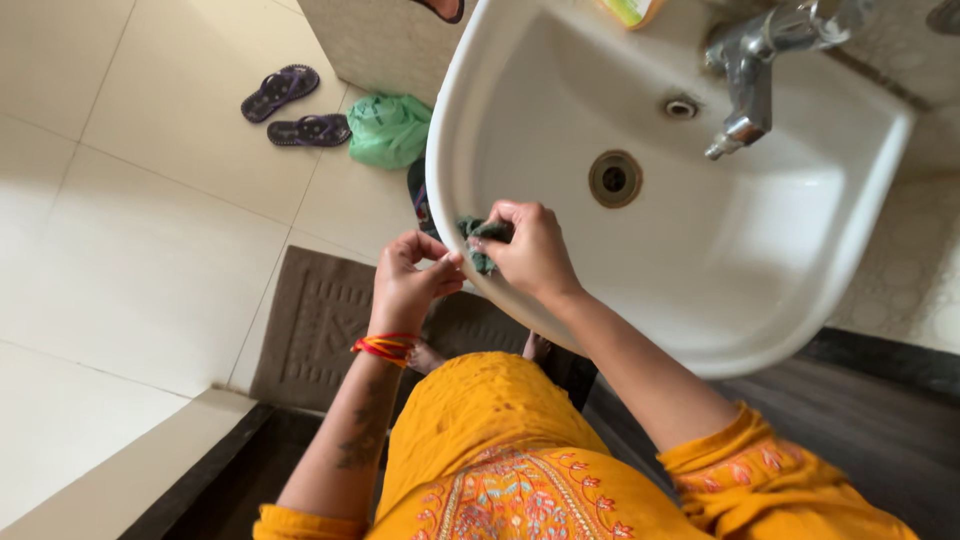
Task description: The person cleans a sink by applying liquid soap to a sponge, scrubbing the basin, the edges, and the faucet, and then rinsing the surfaces with water.
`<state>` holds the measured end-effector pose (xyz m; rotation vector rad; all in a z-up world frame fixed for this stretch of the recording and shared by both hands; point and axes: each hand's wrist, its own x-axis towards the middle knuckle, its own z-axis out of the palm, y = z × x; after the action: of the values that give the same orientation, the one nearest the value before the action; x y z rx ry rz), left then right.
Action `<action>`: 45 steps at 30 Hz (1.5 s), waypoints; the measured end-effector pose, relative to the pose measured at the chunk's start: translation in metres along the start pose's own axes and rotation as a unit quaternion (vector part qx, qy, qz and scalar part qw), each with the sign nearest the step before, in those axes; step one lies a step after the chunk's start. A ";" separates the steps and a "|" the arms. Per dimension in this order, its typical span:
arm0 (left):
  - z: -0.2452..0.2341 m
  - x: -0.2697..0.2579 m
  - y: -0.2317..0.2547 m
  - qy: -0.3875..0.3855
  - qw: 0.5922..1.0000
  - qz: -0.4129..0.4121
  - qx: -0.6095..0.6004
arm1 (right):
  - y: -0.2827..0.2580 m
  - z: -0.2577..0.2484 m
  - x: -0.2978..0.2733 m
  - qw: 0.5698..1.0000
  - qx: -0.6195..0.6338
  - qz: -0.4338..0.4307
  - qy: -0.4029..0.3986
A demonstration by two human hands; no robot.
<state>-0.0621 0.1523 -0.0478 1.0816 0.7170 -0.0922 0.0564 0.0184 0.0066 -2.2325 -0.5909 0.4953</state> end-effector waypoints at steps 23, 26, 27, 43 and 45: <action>-0.017 0.016 -0.012 -0.031 0.998 -0.029 -0.035 | 0.005 0.007 0.037 1.000 0.012 0.018 0.014; -0.012 0.017 -0.002 -0.006 1.000 -0.030 -0.005 | 0.005 0.003 0.011 1.000 0.000 -0.010 0.007; -0.010 0.015 -0.003 0.010 0.999 -0.038 -0.006 | 0.008 0.002 0.011 1.000 -0.001 -0.013 0.008; -0.027 0.087 0.044 -0.010 0.998 0.006 0.064 | 0.015 0.022 0.011 0.963 0.203 0.143 0.103; -0.035 0.097 0.052 -0.045 0.993 0.010 0.105 | 0.007 0.026 0.026 0.991 0.022 0.019 0.127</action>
<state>0.0168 0.2326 -0.0722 1.2769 0.6241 -0.2022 0.0657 0.0437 -0.0193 -2.2227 -0.4014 0.2337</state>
